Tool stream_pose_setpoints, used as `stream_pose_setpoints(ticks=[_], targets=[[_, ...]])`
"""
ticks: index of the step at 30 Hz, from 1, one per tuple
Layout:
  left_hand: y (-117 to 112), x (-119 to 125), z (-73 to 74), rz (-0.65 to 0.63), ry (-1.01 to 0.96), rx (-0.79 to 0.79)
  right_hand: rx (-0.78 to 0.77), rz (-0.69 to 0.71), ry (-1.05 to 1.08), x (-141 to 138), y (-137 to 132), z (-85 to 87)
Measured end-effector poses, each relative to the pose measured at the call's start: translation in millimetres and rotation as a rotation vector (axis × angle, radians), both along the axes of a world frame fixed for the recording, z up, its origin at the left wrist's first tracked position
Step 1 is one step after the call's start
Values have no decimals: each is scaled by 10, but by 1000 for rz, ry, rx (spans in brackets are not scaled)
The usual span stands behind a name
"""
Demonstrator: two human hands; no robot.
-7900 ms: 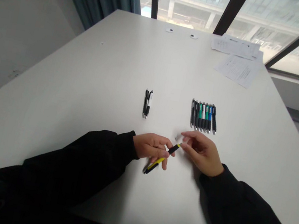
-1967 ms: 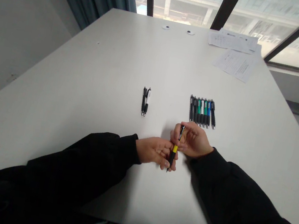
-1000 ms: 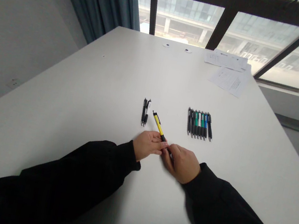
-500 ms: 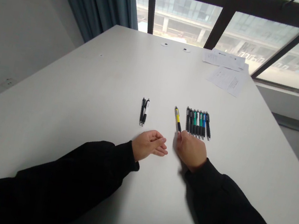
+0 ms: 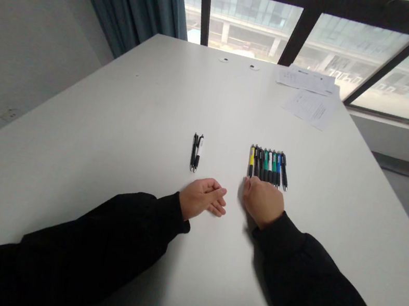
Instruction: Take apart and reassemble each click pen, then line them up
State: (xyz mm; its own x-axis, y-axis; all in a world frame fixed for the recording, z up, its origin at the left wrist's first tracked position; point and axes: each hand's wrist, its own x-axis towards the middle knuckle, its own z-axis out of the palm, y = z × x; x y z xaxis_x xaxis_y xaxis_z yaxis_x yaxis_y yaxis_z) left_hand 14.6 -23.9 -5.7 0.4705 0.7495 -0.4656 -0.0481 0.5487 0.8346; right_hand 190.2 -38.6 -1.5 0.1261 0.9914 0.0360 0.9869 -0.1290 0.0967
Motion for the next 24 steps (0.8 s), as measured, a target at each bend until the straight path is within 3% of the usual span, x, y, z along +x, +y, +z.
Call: stream_pose_setpoints(ticks=[24], targets=[[6, -28, -63, -46, -36, 32, 73, -60, 29, 28, 0, -25]])
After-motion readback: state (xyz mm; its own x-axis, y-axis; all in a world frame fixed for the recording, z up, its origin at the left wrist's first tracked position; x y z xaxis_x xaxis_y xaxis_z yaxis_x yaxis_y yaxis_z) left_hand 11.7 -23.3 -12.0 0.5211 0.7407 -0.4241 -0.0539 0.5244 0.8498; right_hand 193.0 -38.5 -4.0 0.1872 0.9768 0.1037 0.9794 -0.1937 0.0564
